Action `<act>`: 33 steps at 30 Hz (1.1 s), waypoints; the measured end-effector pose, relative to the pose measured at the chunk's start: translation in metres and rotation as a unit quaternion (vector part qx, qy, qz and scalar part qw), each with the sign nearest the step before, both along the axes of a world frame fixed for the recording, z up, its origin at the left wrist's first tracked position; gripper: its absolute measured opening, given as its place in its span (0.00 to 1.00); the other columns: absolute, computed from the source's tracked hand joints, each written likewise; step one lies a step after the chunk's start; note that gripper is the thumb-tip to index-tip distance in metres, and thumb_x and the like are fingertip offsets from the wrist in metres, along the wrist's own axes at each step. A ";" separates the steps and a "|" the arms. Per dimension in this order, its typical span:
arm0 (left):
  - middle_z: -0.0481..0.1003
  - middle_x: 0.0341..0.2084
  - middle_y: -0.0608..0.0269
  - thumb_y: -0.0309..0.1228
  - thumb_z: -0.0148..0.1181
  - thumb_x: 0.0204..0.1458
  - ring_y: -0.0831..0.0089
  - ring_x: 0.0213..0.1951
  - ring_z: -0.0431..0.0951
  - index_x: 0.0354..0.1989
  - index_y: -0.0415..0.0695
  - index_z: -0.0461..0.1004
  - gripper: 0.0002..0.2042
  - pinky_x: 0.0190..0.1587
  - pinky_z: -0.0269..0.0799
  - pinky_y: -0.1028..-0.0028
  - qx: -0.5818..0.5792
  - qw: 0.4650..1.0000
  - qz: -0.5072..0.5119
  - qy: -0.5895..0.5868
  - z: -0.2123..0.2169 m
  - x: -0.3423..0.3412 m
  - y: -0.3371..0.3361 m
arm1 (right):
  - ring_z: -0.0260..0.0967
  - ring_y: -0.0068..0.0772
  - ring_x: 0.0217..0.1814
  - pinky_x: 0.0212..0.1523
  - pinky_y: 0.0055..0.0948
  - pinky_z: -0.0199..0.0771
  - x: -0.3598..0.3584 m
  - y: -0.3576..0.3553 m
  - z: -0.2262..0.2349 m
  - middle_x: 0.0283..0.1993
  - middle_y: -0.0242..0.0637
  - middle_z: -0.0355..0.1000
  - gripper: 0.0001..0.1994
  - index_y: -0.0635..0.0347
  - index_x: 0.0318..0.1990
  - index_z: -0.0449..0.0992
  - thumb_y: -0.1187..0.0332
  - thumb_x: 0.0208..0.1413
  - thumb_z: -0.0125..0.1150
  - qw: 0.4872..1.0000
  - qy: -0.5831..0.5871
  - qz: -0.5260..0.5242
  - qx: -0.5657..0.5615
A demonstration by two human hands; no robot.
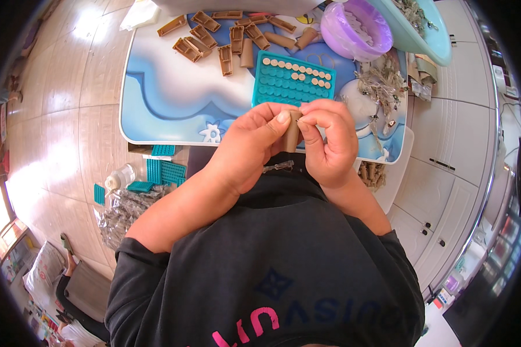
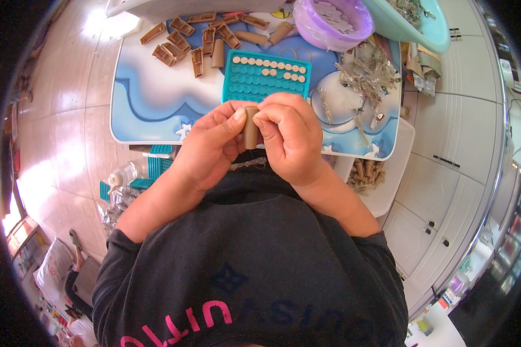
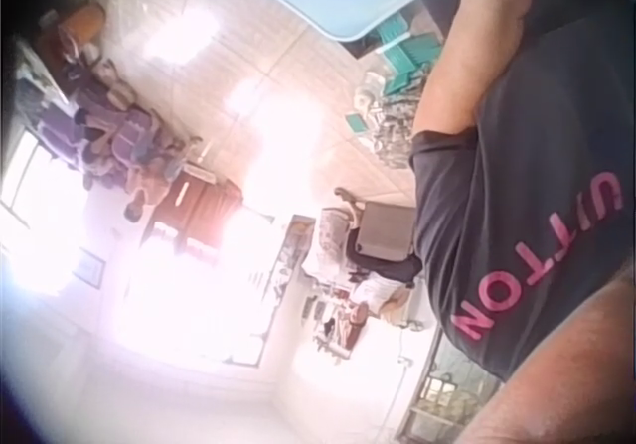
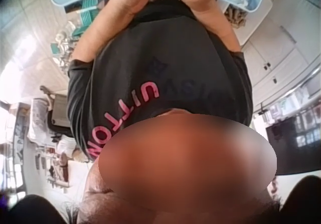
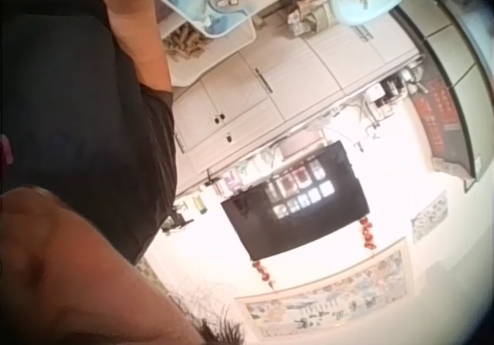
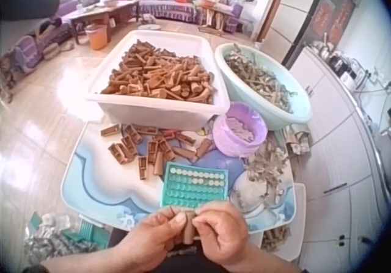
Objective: The person assembles small plastic components by hand into a larger unit at a workbench.
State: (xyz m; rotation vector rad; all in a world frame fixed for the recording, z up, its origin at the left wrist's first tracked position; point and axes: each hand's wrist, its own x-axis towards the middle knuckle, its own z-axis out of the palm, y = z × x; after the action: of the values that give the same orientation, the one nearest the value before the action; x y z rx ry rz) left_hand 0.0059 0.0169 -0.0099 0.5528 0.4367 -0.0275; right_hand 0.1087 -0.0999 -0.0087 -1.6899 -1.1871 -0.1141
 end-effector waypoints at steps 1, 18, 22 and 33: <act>0.73 0.37 0.62 0.35 0.48 0.60 0.78 0.40 0.72 0.44 0.40 0.67 0.11 0.45 0.68 0.76 0.012 1.000 0.004 0.012 0.000 0.000 -0.001 | 0.69 0.37 0.32 0.33 0.28 0.70 0.000 0.000 0.001 0.34 0.41 0.70 0.04 0.64 0.31 0.71 0.78 0.49 0.60 1.000 -0.010 -0.001 -0.007; 0.71 0.48 0.50 0.30 0.46 0.61 0.69 0.50 0.70 0.49 0.37 0.65 0.12 0.55 0.63 0.70 0.245 0.959 0.089 -0.108 0.002 -0.003 0.005 | 0.70 0.28 0.31 0.34 0.23 0.70 -0.008 -0.007 0.009 0.31 0.37 0.72 0.12 0.65 0.37 0.73 0.77 0.44 0.67 0.983 0.171 -0.018 -0.063; 0.74 0.39 0.61 0.26 0.49 0.59 0.78 0.41 0.72 0.45 0.36 0.69 0.09 0.48 0.67 0.77 0.291 0.948 0.084 -0.100 -0.002 -0.005 0.008 | 0.70 0.31 0.29 0.33 0.24 0.70 -0.011 -0.006 0.013 0.29 0.39 0.72 0.12 0.65 0.36 0.73 0.78 0.42 0.67 0.981 0.182 -0.033 -0.059; 0.75 0.32 0.65 0.31 0.52 0.58 0.79 0.37 0.72 0.38 0.39 0.75 0.09 0.43 0.67 0.78 0.451 0.876 0.161 -0.055 -0.003 0.008 0.039 | 0.64 0.18 0.31 0.34 0.19 0.65 0.019 -0.059 0.040 0.30 0.30 0.71 0.10 0.66 0.38 0.74 0.77 0.46 0.64 0.958 0.234 -0.016 -0.163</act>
State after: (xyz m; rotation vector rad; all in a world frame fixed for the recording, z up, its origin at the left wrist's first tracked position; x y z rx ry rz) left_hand 0.0134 0.0557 -0.0124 1.3879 0.4111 0.5560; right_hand 0.1275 -0.1594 0.0318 -1.8825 -0.8497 0.4642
